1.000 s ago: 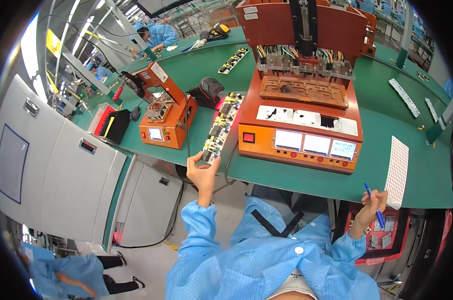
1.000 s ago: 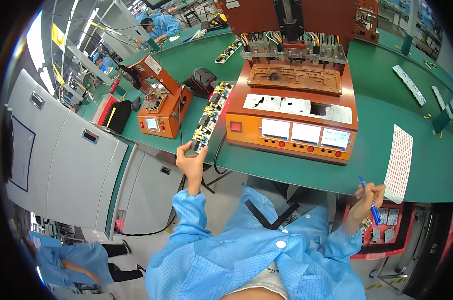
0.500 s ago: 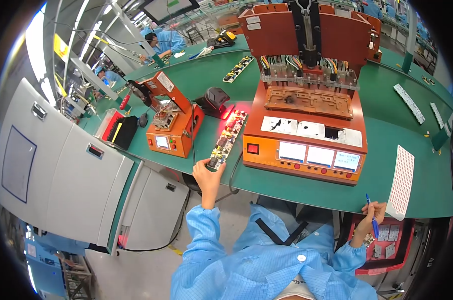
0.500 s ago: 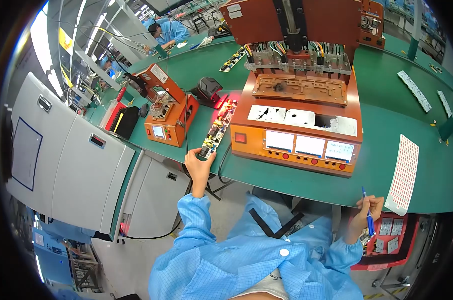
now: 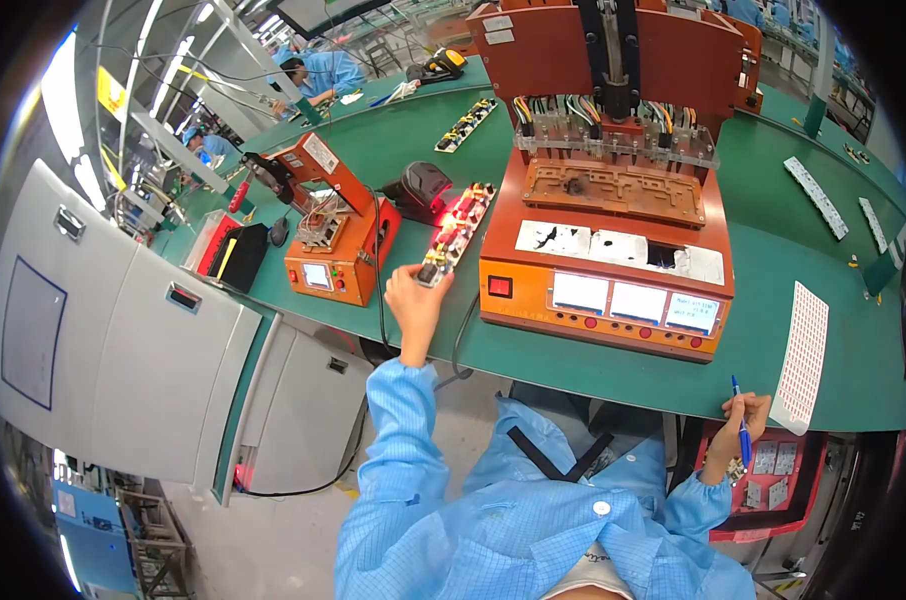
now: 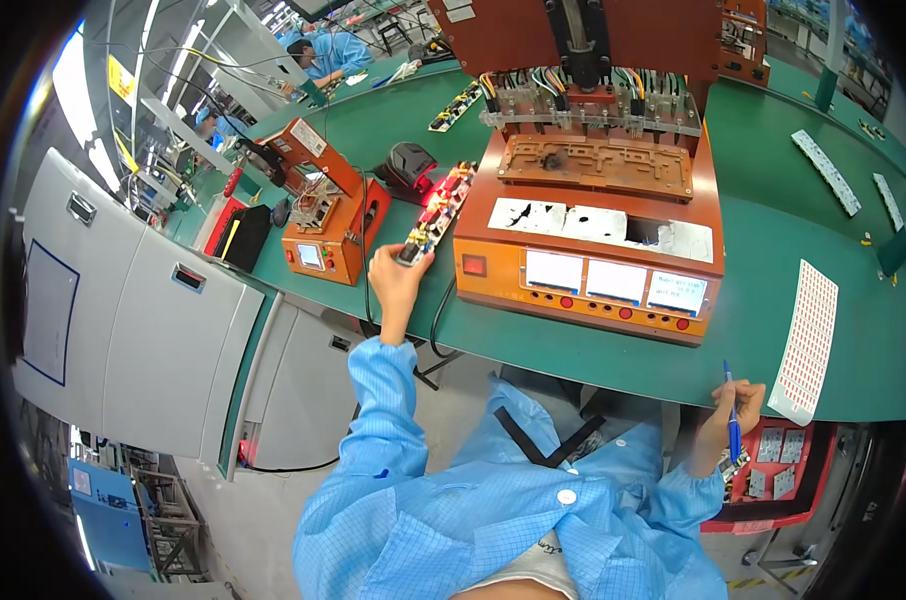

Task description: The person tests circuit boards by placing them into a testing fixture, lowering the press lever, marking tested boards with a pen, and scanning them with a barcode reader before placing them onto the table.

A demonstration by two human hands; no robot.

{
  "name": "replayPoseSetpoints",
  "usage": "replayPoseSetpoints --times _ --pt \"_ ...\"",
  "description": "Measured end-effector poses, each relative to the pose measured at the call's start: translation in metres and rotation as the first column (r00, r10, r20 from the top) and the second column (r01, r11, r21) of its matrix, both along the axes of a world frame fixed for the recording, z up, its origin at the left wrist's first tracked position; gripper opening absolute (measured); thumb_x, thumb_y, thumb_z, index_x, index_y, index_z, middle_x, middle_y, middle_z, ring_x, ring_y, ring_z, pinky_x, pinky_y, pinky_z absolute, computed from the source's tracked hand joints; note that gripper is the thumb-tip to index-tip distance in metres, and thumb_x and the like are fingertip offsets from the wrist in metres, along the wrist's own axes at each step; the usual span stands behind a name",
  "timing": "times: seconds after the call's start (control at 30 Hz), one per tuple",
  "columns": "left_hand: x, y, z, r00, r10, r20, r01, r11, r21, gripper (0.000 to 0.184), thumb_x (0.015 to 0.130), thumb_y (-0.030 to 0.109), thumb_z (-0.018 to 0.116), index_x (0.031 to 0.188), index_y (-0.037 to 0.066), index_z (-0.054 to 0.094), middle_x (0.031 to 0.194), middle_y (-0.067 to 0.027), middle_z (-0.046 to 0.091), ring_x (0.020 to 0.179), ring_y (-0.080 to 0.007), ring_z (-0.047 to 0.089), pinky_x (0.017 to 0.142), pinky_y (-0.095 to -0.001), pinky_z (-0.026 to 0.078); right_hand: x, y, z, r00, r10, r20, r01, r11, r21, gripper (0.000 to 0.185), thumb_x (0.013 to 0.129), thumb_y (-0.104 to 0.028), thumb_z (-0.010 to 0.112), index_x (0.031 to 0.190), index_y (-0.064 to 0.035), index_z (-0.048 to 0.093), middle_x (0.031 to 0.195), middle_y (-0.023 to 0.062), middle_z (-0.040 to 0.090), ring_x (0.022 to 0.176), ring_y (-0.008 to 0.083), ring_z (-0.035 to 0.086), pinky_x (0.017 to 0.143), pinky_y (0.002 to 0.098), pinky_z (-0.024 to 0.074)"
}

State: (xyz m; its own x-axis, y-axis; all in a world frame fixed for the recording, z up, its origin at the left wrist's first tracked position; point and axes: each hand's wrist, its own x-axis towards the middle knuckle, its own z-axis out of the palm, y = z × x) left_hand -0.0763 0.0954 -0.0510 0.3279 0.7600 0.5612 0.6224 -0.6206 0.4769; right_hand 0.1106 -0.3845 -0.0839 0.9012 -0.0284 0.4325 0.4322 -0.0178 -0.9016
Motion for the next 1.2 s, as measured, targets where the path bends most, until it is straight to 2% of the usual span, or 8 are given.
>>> replayPoseSetpoints --times 0.17,0.3,0.4,0.5,0.7,0.87,0.97,1.2 --pt "0.019 0.020 -0.009 0.994 -0.023 -0.110 0.020 0.999 -0.031 0.051 0.064 0.035 0.085 0.097 0.004 0.063 0.096 -0.0123 0.063 0.094 -0.0328 0.058 0.081 -0.0438 0.045 0.001 0.001 -0.001 1.000 -0.010 0.022 0.009 1.000 0.012 0.017 0.093 -0.002 0.052 0.080 -0.0065 0.042 0.067 0.0024 0.046 0.059 0.0074 0.043 0.054 0.0207 0.0318" --pt "0.016 0.016 -0.010 0.996 -0.039 -0.076 0.041 0.999 0.022 0.051 0.063 0.032 0.088 0.096 0.001 0.065 0.093 -0.0137 0.066 0.092 -0.0308 0.062 0.079 -0.0417 0.049 0.004 -0.002 -0.004 1.000 -0.004 0.009 0.004 1.000 0.016 0.017 0.093 -0.002 0.052 0.080 -0.0060 0.042 0.067 0.0026 0.046 0.059 0.0075 0.042 0.054 0.0210 0.0315" --pt "0.015 0.018 -0.010 0.997 -0.054 -0.053 0.054 0.999 0.000 0.052 0.063 0.032 0.088 0.097 0.000 0.065 0.092 -0.0143 0.067 0.087 -0.0287 0.065 0.077 -0.0392 0.051 0.007 -0.001 -0.007 1.000 0.007 0.022 -0.008 1.000 0.004 0.017 0.093 -0.002 0.052 0.080 -0.0057 0.042 0.067 0.0027 0.046 0.060 0.0075 0.042 0.054 0.0211 0.0310" --pt "0.015 0.018 -0.004 0.996 -0.084 0.004 0.084 0.989 -0.120 0.050 0.062 0.032 0.086 0.096 0.002 0.065 0.090 -0.0135 0.067 0.086 -0.0315 0.064 0.077 -0.0420 0.050 0.007 0.000 -0.008 1.000 -0.006 0.027 0.006 1.000 -0.008 0.017 0.094 -0.003 0.052 0.080 -0.0057 0.042 0.067 0.0029 0.047 0.060 0.0073 0.041 0.055 0.0211 0.0311" --pt "0.034 0.023 0.017 0.993 -0.114 -0.030 0.111 0.989 -0.099 0.048 0.060 0.031 0.086 0.092 0.001 0.068 0.086 -0.0141 0.068 0.080 -0.0297 0.067 0.073 -0.0394 0.052 0.007 -0.001 -0.009 1.000 -0.011 0.018 0.012 0.999 -0.050 0.016 0.094 -0.005 0.054 0.081 -0.0051 0.043 0.068 0.0032 0.049 0.060 0.0072 0.044 0.056 0.0205 0.0324" --pt "0.067 0.038 0.027 0.983 -0.140 -0.114 0.127 0.985 -0.114 0.049 0.063 0.035 0.085 0.093 0.000 0.069 0.094 -0.0161 0.068 0.086 -0.0324 0.066 0.078 -0.0414 0.051 0.007 0.001 -0.009 0.995 -0.051 0.080 0.059 0.994 -0.097 0.017 0.094 -0.006 0.054 0.082 -0.0043 0.043 0.067 0.0035 0.049 0.060 0.0074 0.044 0.055 0.0210 0.0323" --pt "0.080 0.045 0.011 0.979 -0.131 -0.158 0.127 0.991 -0.039 0.050 0.064 0.035 0.084 0.095 0.000 0.068 0.096 -0.0167 0.067 0.090 -0.0327 0.065 0.080 -0.0425 0.051 0.004 0.001 -0.005 0.995 -0.054 0.082 0.063 0.992 -0.109 0.017 0.094 -0.006 0.054 0.082 -0.0041 0.043 0.067 0.0037 0.049 0.060 0.0078 0.044 0.055 0.0218 0.0330" --pt "0.077 0.050 0.000 0.984 -0.155 -0.085 0.149 0.986 -0.070 0.048 0.066 0.035 0.083 0.096 0.002 0.068 0.097 -0.0163 0.066 0.092 -0.0331 0.064 0.081 -0.0434 0.051 0.005 0.004 -0.003 0.993 -0.065 0.102 0.084 0.978 -0.191 0.016 0.093 -0.005 0.054 0.080 -0.0027 0.044 0.066 0.0047 0.050 0.061 0.0101 0.046 0.058 0.0242 0.0362"
